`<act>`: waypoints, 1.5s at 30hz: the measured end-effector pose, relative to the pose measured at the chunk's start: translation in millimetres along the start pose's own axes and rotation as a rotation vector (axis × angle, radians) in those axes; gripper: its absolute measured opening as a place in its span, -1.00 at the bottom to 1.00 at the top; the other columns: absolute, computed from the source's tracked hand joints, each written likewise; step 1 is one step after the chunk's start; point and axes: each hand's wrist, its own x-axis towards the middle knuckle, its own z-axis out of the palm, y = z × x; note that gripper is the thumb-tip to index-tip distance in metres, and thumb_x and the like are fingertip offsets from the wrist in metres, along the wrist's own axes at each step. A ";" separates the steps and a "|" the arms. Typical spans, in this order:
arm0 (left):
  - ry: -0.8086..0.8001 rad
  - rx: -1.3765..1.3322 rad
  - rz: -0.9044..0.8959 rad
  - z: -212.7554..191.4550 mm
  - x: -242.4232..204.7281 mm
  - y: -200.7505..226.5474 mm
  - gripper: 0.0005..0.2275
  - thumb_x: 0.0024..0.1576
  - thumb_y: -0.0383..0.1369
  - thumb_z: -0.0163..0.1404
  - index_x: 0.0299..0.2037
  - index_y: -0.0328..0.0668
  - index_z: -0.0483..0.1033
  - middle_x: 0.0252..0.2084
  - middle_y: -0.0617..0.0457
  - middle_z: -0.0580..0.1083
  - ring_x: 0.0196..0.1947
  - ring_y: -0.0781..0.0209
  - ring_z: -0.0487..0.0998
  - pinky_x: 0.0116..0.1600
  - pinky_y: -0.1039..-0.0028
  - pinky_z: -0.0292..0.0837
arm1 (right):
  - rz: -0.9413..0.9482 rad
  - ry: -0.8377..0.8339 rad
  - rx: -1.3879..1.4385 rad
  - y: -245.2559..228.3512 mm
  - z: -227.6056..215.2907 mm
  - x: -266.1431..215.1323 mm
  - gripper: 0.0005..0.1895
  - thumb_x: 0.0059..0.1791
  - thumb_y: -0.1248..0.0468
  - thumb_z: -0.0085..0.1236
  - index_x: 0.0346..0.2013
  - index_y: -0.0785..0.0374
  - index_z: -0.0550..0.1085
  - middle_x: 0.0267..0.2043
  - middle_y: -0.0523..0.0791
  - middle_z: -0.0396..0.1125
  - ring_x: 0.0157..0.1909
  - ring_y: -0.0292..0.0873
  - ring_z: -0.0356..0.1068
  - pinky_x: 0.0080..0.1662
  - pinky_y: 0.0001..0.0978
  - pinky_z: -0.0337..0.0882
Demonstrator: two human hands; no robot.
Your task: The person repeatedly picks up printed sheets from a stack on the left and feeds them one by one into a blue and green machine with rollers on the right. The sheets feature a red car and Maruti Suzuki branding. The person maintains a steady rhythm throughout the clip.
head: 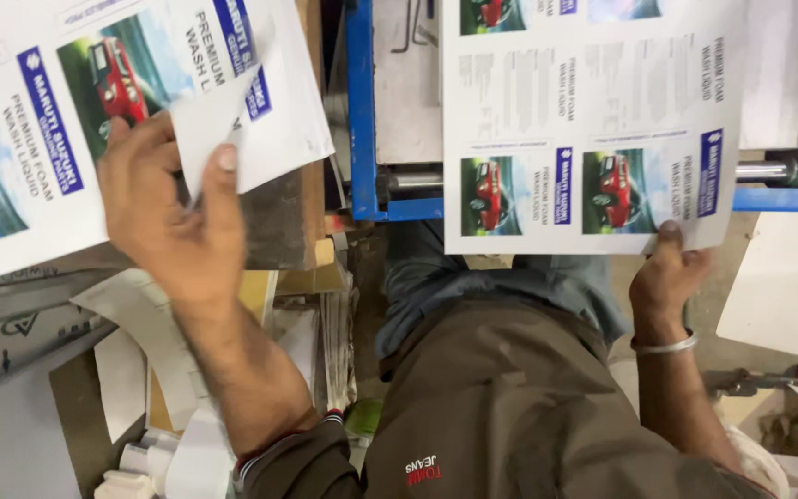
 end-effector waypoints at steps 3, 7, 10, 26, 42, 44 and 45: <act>-0.060 0.117 0.081 0.3 5.2 2.0 -0.81 0.46 -0.34 0.10 -0.06 -0.38 0.51 -0.02 -0.15 0.59 0.04 -0.03 0.61 0.26 0.13 0.47 | 0.044 0.019 0.035 -1.4 2.9 -2.8 -0.62 0.19 0.41 -0.04 0.31 0.47 0.33 0.18 -0.03 0.38 0.10 -0.27 0.40 0.06 -0.51 0.43; -0.093 0.096 -0.164 -27.9 19.5 0.8 -0.84 0.40 -0.37 0.06 0.02 -0.36 0.55 -0.11 -0.12 0.58 -0.08 0.06 0.63 0.03 0.28 0.53 | -0.013 -0.004 0.068 5.8 19.4 31.3 -0.64 0.17 0.41 0.01 0.25 0.51 0.35 0.07 -0.03 0.38 -0.02 -0.22 0.34 -0.06 -0.44 0.33; 0.132 0.034 -0.366 -49.0 33.1 12.7 -0.84 0.31 -0.38 0.08 -0.17 -0.39 0.51 -0.27 -0.15 0.54 -0.28 0.02 0.59 -0.15 0.22 0.47 | -0.103 -0.047 0.045 11.8 38.7 66.3 -0.66 0.18 0.42 0.00 0.23 0.57 0.36 0.13 0.00 0.41 0.11 -0.17 0.40 0.13 -0.39 0.42; 0.031 0.053 -0.262 -36.3 20.1 4.4 -0.82 0.30 -0.42 0.08 -0.05 -0.46 0.62 -0.32 -0.25 0.56 -0.38 0.03 0.49 -0.29 0.31 0.28 | 0.314 -0.461 0.243 -56.5 99.5 78.3 -0.53 0.18 0.25 0.01 0.29 0.50 0.25 0.14 0.16 0.37 0.05 0.00 0.50 0.07 -0.25 0.57; -0.510 0.111 0.282 -27.1 11.5 128.5 -0.60 0.29 -0.22 0.16 0.18 -0.38 0.47 0.21 -0.18 0.46 0.34 -0.11 0.41 0.48 -0.08 0.15 | 0.246 -0.288 0.621 -87.0 148.1 84.6 -0.63 0.08 0.53 -0.01 0.20 0.50 0.32 0.16 0.10 0.42 0.17 -0.03 0.51 0.26 -0.24 0.55; -0.429 0.317 0.180 -31.2 17.2 103.8 -0.63 0.27 -0.23 0.17 0.13 -0.38 0.49 0.16 -0.21 0.49 0.27 -0.16 0.45 0.40 -0.08 0.24 | 0.030 -0.185 0.464 -50.7 128.7 113.3 -0.65 0.09 0.56 -0.06 0.19 0.54 0.38 0.15 0.05 0.43 0.12 -0.10 0.49 0.19 -0.35 0.51; -0.381 0.426 0.202 -30.4 23.1 89.2 -0.67 0.24 -0.27 0.17 0.06 -0.38 0.50 0.08 -0.19 0.51 0.20 -0.13 0.48 0.34 -0.02 0.30 | -0.027 -0.164 0.407 -36.6 115.2 125.5 -0.65 0.09 0.57 -0.06 0.19 0.56 0.40 0.15 0.06 0.44 0.13 -0.10 0.49 0.20 -0.36 0.50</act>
